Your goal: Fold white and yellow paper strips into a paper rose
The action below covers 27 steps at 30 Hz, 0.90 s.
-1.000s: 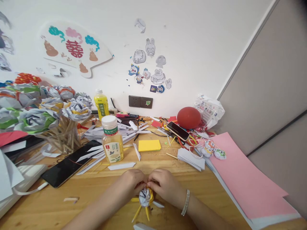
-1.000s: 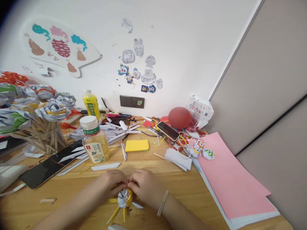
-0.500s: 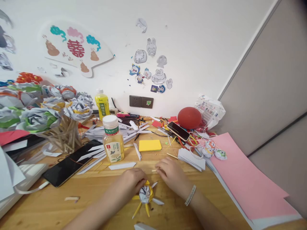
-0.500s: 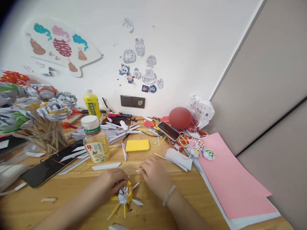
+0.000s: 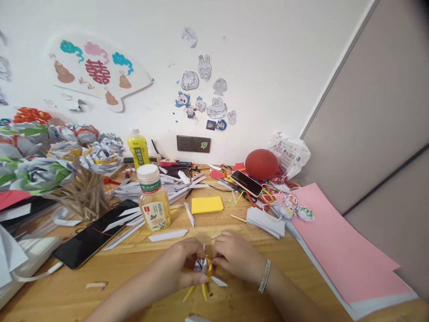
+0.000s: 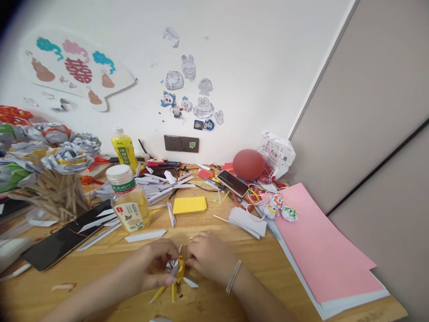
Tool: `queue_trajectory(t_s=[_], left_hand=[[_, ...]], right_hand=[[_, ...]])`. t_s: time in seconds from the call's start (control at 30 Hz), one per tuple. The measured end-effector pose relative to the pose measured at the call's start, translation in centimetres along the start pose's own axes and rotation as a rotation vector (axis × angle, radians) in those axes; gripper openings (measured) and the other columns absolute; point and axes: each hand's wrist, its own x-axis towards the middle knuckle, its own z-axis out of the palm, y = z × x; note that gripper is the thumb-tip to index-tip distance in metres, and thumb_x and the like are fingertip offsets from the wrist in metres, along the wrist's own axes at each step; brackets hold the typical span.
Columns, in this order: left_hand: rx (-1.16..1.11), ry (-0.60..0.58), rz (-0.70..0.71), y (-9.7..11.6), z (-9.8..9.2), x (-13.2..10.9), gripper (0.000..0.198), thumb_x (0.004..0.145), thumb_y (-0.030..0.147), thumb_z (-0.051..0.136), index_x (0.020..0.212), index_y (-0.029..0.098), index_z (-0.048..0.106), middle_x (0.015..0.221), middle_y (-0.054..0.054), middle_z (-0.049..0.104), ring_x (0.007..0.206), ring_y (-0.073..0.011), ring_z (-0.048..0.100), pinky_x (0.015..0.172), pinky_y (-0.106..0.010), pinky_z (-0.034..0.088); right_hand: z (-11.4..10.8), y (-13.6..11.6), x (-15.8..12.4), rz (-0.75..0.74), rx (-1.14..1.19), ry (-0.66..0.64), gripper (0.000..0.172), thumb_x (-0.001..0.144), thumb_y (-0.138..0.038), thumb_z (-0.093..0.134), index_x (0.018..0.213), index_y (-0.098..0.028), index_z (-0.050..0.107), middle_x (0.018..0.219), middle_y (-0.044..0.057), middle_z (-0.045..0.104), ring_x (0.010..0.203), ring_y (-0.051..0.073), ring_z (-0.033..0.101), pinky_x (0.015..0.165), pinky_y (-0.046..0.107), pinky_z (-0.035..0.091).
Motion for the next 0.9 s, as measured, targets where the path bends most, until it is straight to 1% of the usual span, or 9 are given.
queue_trajectory(t_s=[0.07, 0.17, 0.2, 0.3, 0.43, 0.7, 0.77, 0.83, 0.9], left_hand=[[0.009, 0.017, 0.025, 0.0, 0.2, 0.0, 0.041, 0.059, 0.028, 0.075, 0.096, 0.018, 0.059, 0.091, -0.004, 0.061, 0.079, -0.0195, 0.057, 0.069, -0.028, 0.046], [0.012, 0.068, 0.094, 0.3, 0.7, 0.1, 0.059, 0.051, 0.016, 0.077, 0.105, 0.021, 0.055, 0.108, -0.006, 0.057, 0.099, -0.0240, 0.052, 0.087, -0.034, 0.041], [0.008, 0.077, 0.089, 0.4, 0.9, 0.1, 0.059, 0.050, 0.011, 0.076, 0.104, 0.021, 0.055, 0.109, -0.006, 0.056, 0.100, -0.0242, 0.052, 0.088, -0.034, 0.041], [0.013, 0.123, 0.035, 0.7, 1.2, 0.2, 0.050, 0.052, 0.002, 0.067, 0.097, 0.020, 0.054, 0.100, -0.005, 0.058, 0.092, -0.0224, 0.054, 0.081, -0.032, 0.044], [0.057, 0.207, 0.083, 0.8, 1.1, 0.3, 0.042, 0.059, 0.000, 0.058, 0.094, 0.021, 0.053, 0.094, -0.003, 0.058, 0.089, -0.0203, 0.054, 0.077, -0.030, 0.045], [0.192, 0.198, 0.188, 0.5, 1.0, 0.2, 0.038, 0.067, 0.001, 0.057, 0.097, 0.023, 0.060, 0.086, -0.003, 0.057, 0.084, -0.0192, 0.055, 0.074, -0.029, 0.045], [0.178, 0.200, 0.187, 0.6, 1.0, 0.2, 0.043, 0.064, 0.000, 0.059, 0.101, 0.023, 0.059, 0.090, -0.003, 0.057, 0.086, -0.0196, 0.055, 0.076, -0.029, 0.046], [0.138, 0.214, 0.183, 0.7, 1.0, 0.2, 0.048, 0.060, 0.001, 0.063, 0.104, 0.022, 0.058, 0.098, -0.005, 0.056, 0.090, -0.0206, 0.054, 0.079, -0.030, 0.046], [0.110, 0.249, 0.198, 0.7, 1.0, 0.3, 0.041, 0.061, 0.002, 0.063, 0.099, 0.019, 0.059, 0.100, -0.007, 0.056, 0.091, -0.0205, 0.055, 0.080, -0.030, 0.046]], right_hand=[[-0.1, -0.2, 0.0, 0.006, -0.044, 0.026, 0.014, 0.081, -0.028, 0.062, 0.073, -0.017, 0.060, 0.073, 0.002, 0.061, 0.075, 0.017, 0.053, 0.065, 0.027, 0.038], [0.0, -0.3, 0.1, 0.015, -0.113, 0.082, 0.011, 0.082, -0.025, 0.060, 0.075, -0.016, 0.059, 0.076, 0.003, 0.061, 0.075, 0.018, 0.053, 0.065, 0.028, 0.038], [0.1, -0.4, 0.1, 0.017, -0.125, 0.098, 0.010, 0.082, -0.024, 0.060, 0.075, -0.016, 0.059, 0.077, 0.003, 0.061, 0.076, 0.018, 0.052, 0.065, 0.029, 0.038], [0.1, -0.5, 0.2, 0.013, -0.139, 0.115, 0.009, 0.080, -0.023, 0.062, 0.075, -0.017, 0.057, 0.077, 0.003, 0.060, 0.076, 0.019, 0.052, 0.064, 0.029, 0.038], [0.0, -0.6, 0.2, 0.024, -0.140, 0.122, 0.012, 0.080, -0.024, 0.062, 0.074, -0.016, 0.056, 0.076, 0.003, 0.059, 0.074, 0.019, 0.051, 0.063, 0.029, 0.038], [0.0, -0.6, 0.1, 0.067, -0.085, 0.123, 0.014, 0.083, -0.023, 0.058, 0.071, -0.016, 0.054, 0.076, 0.003, 0.058, 0.075, 0.018, 0.049, 0.064, 0.029, 0.036], [0.0, -0.7, 0.1, 0.079, -0.079, 0.137, 0.012, 0.083, -0.021, 0.056, 0.072, -0.016, 0.054, 0.076, 0.003, 0.058, 0.075, 0.018, 0.049, 0.064, 0.029, 0.035], [-0.1, -0.8, 0.1, 0.101, -0.078, 0.174, 0.010, 0.083, -0.019, 0.055, 0.072, -0.017, 0.054, 0.076, 0.003, 0.057, 0.075, 0.018, 0.049, 0.065, 0.030, 0.034], [-0.1, -1.0, 0.2, 0.126, -0.082, 0.218, 0.009, 0.082, -0.017, 0.054, 0.072, -0.017, 0.053, 0.076, 0.003, 0.057, 0.075, 0.018, 0.048, 0.065, 0.030, 0.033]])
